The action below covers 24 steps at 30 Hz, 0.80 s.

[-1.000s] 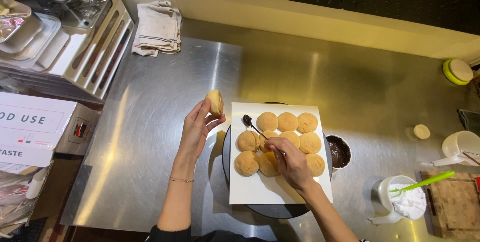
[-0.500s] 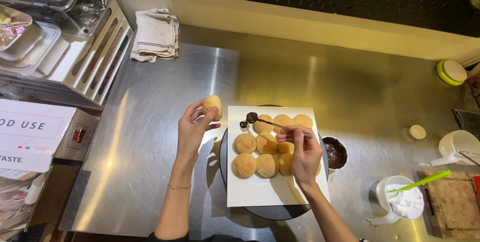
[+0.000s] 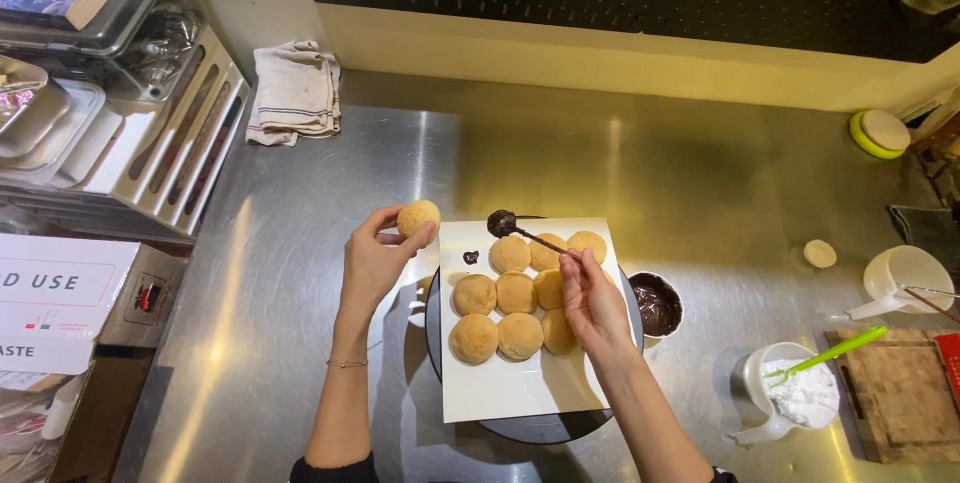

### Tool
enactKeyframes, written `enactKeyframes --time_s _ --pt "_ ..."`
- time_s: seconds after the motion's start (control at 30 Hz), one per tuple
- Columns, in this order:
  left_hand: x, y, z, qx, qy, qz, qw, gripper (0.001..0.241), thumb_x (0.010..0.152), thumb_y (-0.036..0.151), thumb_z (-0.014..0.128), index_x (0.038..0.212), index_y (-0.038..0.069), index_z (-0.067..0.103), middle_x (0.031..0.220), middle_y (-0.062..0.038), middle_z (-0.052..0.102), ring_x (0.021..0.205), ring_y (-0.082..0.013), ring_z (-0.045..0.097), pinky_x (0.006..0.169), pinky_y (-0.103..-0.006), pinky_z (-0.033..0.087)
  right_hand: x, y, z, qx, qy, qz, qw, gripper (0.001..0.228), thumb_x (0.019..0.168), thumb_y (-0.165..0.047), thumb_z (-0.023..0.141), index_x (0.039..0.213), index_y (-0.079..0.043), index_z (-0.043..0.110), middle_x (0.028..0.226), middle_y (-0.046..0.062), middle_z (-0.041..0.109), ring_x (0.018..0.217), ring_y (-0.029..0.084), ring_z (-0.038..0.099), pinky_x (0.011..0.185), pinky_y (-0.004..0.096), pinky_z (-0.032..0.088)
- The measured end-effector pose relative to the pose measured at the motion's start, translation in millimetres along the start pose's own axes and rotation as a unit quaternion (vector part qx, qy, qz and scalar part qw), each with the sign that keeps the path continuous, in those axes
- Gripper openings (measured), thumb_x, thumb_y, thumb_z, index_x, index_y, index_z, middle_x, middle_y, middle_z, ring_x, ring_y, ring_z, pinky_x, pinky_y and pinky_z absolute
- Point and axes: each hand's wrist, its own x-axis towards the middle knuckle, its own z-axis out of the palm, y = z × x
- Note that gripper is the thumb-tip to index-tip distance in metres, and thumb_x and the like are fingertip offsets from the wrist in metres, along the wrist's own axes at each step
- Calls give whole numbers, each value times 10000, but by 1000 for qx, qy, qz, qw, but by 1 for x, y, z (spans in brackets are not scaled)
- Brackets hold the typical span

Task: The person takes melted chocolate, applies it to a series of pastries on a tray using a spoon, and then uses a hand blender to mix ingredients in a bowl.

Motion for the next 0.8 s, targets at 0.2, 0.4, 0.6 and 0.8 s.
enactKeyframes --time_s 0.2,0.4,0.6,0.8 --pt "3 -1 38 207 -96 43 973 698 790 437 1020 1381 116 832 1280 -138 838 1025 -339 852 968 -547 659 25 -12 -45 33 -7 -5 999 299 1158 -190 762 1317 63 751 1176 164 850 1021 160 868 930 190 740" --pt "10 -13 58 282 -155 53 945 654 820 428 962 1385 140 800 1323 -117 770 1303 -415 743 1120 -627 599 8 -36 -76 0 13 -67 998 308 1204 -231 704 1357 34 740 1220 149 834 1067 143 850 973 177 735" --pt "-4 -5 48 253 -172 56 950 529 979 474 880 1320 70 845 1259 -174 760 1251 -415 749 1072 -584 621 -12 -57 -86 2 34 -134 990 330 1230 -277 685 1334 30 748 1208 149 831 1087 157 860 987 191 751" --pt "5 -28 53 227 -179 92 953 415 1078 410 804 1373 125 865 1199 -177 756 1200 -419 754 1071 -540 630 0 -85 -126 8 41 -207 977 345 1235 -330 695 1303 -2 777 1206 138 855 1084 145 879 999 175 757"
